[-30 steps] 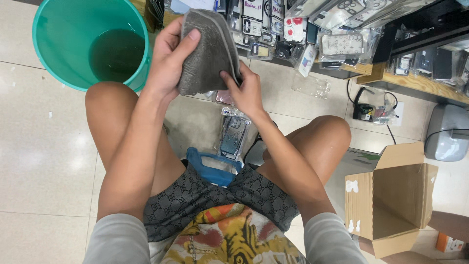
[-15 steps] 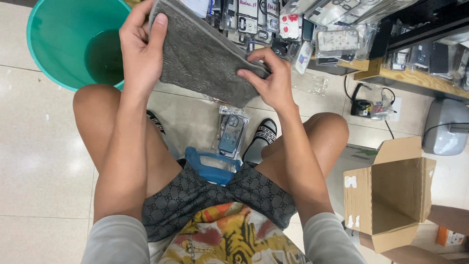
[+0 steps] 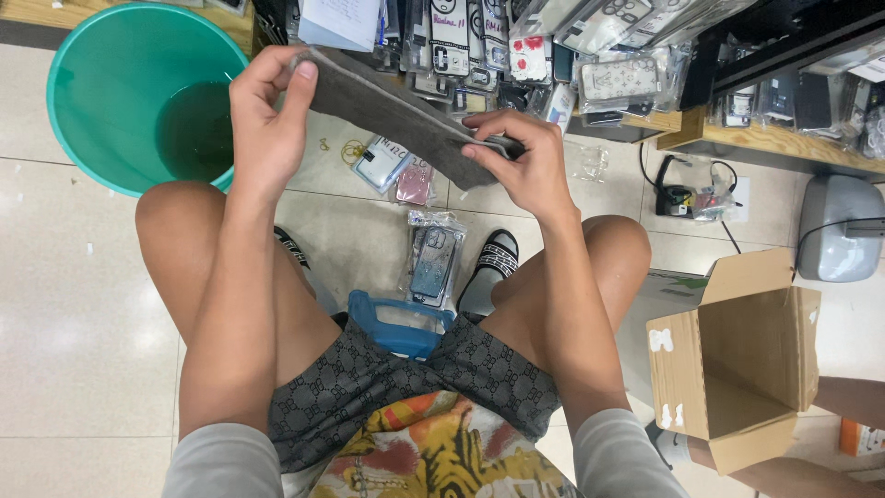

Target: The person wipes the exterior of multiple packaged phone cases one at a time using a grey cloth, handling the items over their lap and moving them aside after cleaning.

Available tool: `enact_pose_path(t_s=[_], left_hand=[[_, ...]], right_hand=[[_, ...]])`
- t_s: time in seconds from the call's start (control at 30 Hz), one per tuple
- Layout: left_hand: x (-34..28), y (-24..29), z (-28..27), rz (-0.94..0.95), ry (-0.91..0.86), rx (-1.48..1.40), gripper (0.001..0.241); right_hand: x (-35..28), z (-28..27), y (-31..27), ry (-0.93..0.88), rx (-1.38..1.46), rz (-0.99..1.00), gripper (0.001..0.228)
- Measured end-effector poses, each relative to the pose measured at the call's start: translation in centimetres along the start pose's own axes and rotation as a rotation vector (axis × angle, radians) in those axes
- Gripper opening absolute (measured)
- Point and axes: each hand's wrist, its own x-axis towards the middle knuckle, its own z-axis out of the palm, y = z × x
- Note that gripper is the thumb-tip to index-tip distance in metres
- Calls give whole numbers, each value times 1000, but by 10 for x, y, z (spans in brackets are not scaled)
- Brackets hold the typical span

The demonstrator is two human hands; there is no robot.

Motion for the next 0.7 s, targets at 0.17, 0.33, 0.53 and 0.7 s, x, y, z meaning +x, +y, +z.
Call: enact_pose_path(t_s=[0.17, 0.33, 0.53, 0.7], left_hand=[[0, 5, -6, -161, -111, -145, 13], [-1, 5, -8, -189, -192, -215, 14], [0, 5, -12, -192, -154, -298, 15], [-1, 11, -13, -74, -161, -266, 16]], right_hand=[[-3, -5, -3, -57, -117, -99, 14], [-6, -9, -2, -101, -144, -159, 15], [-6, -12, -3, -137, -113, -169, 17], [-7, -10, 2, -161, -159, -164, 20]])
